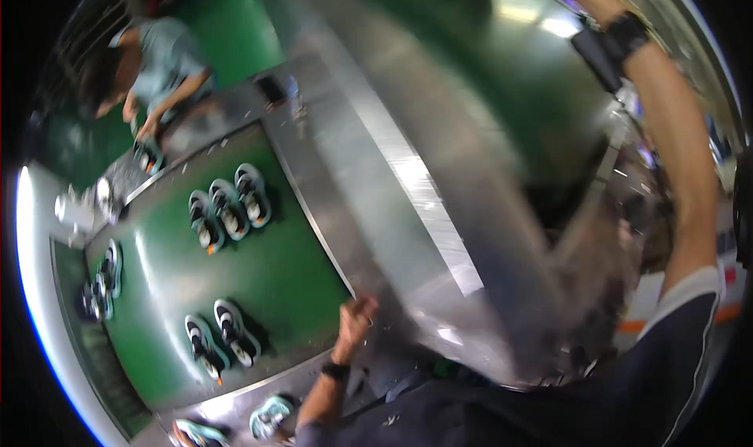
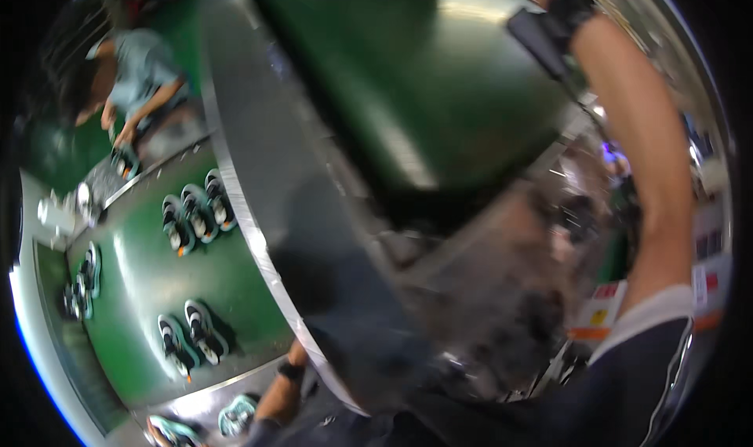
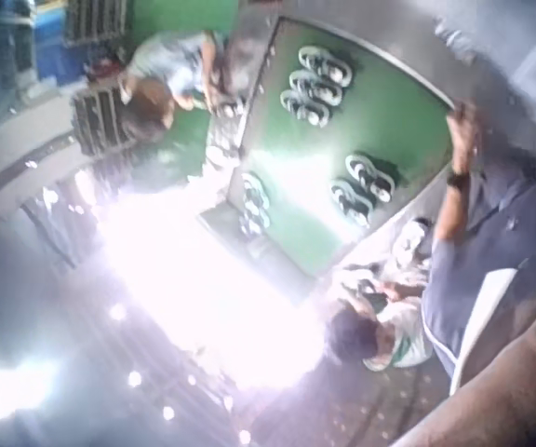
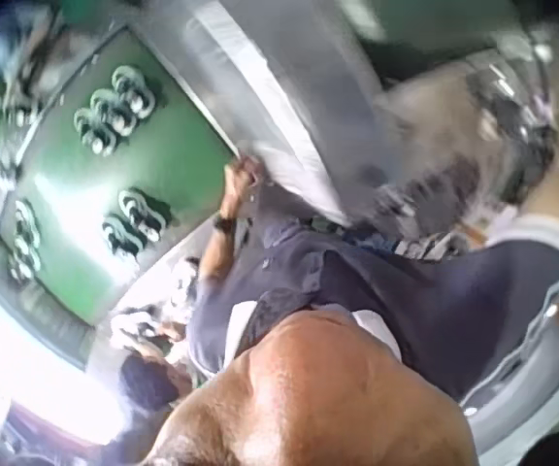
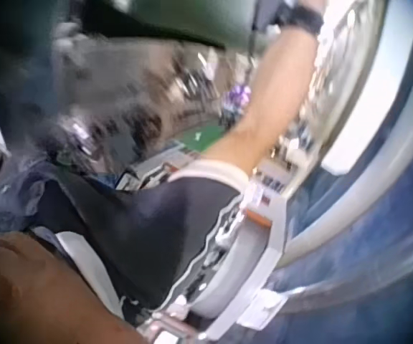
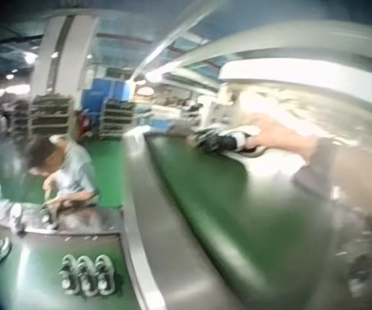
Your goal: The recorder takes shoes from a conveyor, places them into a machine for processing, and then places them on a separate outgoing track.
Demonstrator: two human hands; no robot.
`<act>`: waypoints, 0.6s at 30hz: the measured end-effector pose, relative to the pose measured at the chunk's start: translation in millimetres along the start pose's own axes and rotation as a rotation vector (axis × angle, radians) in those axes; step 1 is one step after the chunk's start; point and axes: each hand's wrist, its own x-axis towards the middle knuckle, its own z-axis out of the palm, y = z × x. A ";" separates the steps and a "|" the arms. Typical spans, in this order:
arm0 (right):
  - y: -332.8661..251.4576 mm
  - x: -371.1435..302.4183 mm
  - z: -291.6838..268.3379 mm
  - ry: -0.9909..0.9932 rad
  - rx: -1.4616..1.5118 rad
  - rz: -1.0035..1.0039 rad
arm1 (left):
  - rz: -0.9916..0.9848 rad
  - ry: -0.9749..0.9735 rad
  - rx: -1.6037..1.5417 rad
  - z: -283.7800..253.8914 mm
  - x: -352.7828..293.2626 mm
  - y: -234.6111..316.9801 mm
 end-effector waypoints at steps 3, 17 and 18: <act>11.5 -32.9 -47.4 0.078 0.279 0.079 | -0.115 -0.360 -0.243 56.3 -70.7 21.5; -7.4 -563.1 -201.4 0.440 0.826 0.528 | -0.237 -1.111 -0.391 341.9 -176.0 251.6; -30.3 -608.1 -204.0 0.392 0.914 0.628 | -0.574 -1.180 -0.751 357.4 -190.8 234.3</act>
